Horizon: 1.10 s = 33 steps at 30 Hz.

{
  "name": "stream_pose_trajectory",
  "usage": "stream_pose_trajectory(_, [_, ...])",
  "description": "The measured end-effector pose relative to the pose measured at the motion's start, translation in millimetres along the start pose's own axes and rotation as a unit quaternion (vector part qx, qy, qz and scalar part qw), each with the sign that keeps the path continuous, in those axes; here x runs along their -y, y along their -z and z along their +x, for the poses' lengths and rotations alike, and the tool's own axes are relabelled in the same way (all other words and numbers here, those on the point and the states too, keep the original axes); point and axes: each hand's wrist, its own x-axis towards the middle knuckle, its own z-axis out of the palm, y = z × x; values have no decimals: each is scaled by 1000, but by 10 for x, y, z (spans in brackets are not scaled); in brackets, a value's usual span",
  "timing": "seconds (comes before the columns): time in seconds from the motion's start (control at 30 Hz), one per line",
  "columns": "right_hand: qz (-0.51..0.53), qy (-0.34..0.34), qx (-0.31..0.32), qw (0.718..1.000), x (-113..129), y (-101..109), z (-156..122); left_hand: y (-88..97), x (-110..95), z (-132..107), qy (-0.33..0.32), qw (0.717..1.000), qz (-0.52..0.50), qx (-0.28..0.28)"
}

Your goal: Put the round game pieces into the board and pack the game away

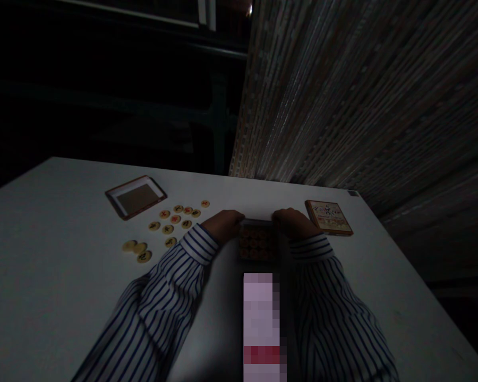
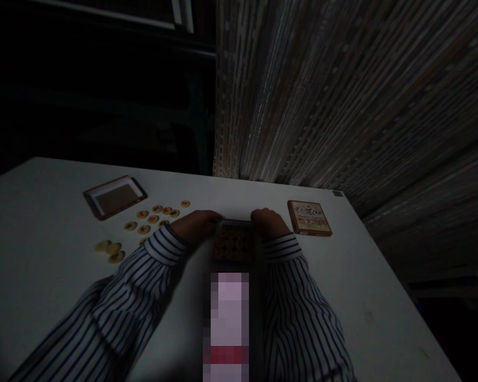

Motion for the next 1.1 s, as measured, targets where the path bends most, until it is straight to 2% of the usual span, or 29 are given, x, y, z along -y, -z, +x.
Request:
stream_pose_trajectory(0.3, [-6, -5, 28, 1000, 13, 46, -6, -2, 10, 9, -3, 1000, 3, 14])
stream_pose_trajectory(0.63, [1, -10, 22, 1000, 18, 60, -24, 8, -10, -10, 3, 1000, 18, -3])
stream_pose_trajectory(0.8, [-7, -13, 2, 1000, 22, 77, -52, -2, 11, -3, 2, 1000, 12, -9])
stream_pose_trajectory(1.1, [-29, -13, -43, 999, 79, 146, -106, -26, 98, 32, 15, 997, 45, -53])
